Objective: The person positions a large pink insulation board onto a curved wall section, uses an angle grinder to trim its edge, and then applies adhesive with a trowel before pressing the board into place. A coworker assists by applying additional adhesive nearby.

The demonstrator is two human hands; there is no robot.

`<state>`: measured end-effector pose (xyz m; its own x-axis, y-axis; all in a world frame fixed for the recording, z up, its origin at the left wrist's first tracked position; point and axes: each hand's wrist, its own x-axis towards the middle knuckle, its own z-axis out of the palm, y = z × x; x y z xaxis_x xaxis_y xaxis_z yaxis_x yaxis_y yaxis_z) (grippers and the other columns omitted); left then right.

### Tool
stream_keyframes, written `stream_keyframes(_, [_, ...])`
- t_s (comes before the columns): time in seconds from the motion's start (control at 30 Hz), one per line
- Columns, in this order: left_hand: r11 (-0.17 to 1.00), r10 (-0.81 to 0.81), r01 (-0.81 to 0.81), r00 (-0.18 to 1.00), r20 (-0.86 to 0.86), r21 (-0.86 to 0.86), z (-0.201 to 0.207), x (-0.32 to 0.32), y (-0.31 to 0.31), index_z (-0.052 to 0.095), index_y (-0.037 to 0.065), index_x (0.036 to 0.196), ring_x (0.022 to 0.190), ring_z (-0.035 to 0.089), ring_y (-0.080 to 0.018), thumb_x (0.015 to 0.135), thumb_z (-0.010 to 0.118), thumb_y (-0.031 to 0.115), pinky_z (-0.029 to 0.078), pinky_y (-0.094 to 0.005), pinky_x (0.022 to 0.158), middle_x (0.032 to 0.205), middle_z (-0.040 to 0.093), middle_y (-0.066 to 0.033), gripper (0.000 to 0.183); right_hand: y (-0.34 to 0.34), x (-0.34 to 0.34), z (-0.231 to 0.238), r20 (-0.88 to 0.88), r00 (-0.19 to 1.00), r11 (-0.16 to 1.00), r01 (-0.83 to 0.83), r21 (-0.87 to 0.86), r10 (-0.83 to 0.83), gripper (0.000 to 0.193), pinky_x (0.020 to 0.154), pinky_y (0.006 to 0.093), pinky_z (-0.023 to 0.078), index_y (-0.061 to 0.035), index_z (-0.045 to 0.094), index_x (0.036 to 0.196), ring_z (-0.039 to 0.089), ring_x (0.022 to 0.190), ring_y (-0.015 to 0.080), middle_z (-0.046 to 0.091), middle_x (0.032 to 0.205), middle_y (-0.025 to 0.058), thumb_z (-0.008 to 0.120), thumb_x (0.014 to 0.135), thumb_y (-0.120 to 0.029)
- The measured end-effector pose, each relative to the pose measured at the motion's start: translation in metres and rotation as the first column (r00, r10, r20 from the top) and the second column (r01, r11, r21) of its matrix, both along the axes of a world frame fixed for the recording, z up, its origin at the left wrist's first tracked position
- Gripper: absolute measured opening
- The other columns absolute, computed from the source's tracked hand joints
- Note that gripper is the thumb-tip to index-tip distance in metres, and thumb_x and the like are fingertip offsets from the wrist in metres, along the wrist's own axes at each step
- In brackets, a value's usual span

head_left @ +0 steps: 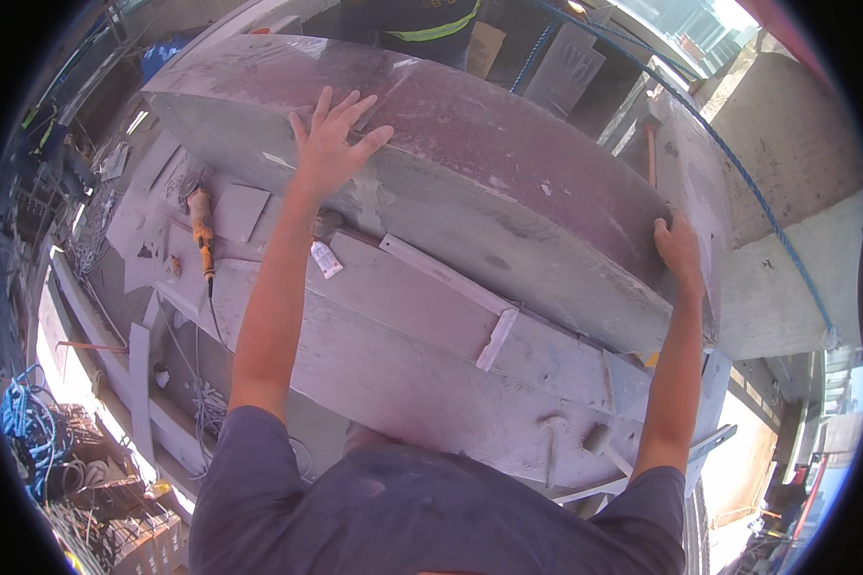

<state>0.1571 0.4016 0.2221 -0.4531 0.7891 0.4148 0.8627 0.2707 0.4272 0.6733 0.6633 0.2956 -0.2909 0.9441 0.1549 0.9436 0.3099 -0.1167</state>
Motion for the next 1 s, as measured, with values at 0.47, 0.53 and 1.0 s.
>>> stream_keyframes(0.47, [0.848, -0.168, -0.455, 0.254, 0.952, 0.271, -0.038, 0.014, 0.009, -0.024, 0.004, 0.172, 0.168, -0.012, -0.0495, 0.071, 0.099, 0.051, 0.011, -0.0613, 0.134, 0.177, -0.018, -0.0358, 0.165, -0.002, -0.402, -0.018, -0.159, 0.842, 0.845, -0.53, -0.073, 0.515, 0.065, 0.126, 0.0538, 0.037, -0.0059, 0.051, 0.161, 0.049, 0.153, 0.0389, 0.058, 0.161, 0.0192, 0.038, 0.113, -0.048])
stream_keyframes(0.53, [0.832, -0.211, -0.478, 0.201, 0.957, 0.283, -0.032, 0.014, 0.009, -0.025, 0.003, 0.171, 0.168, -0.013, -0.0496, 0.072, 0.098, 0.048, 0.012, -0.0593, 0.134, 0.177, -0.019, -0.0363, 0.164, -0.004, -0.422, -0.025, -0.105, 0.857, 0.854, -0.514, -0.085, 0.505, 0.063, 0.125, 0.0561, 0.037, -0.0071, 0.051, 0.161, 0.05, 0.152, 0.0379, 0.059, 0.16, 0.0172, 0.035, 0.114, -0.045])
stream_keyframes(1.0, [0.855, -0.067, -0.472, 0.311, 0.948, 0.215, -0.023, 0.017, 0.012, -0.027, 0.0, 0.169, 0.164, -0.02, -0.0561, 0.08, 0.09, 0.039, 0.006, -0.0669, 0.131, 0.173, -0.023, -0.0421, 0.152, -0.012, -0.417, 0.035, -0.367, 0.787, 0.854, -0.518, 0.044, 0.496, 0.068, 0.133, 0.0469, 0.028, -0.0105, 0.04, 0.171, 0.037, 0.162, 0.0362, 0.044, 0.173, 0.0166, 0.04, 0.114, -0.048])
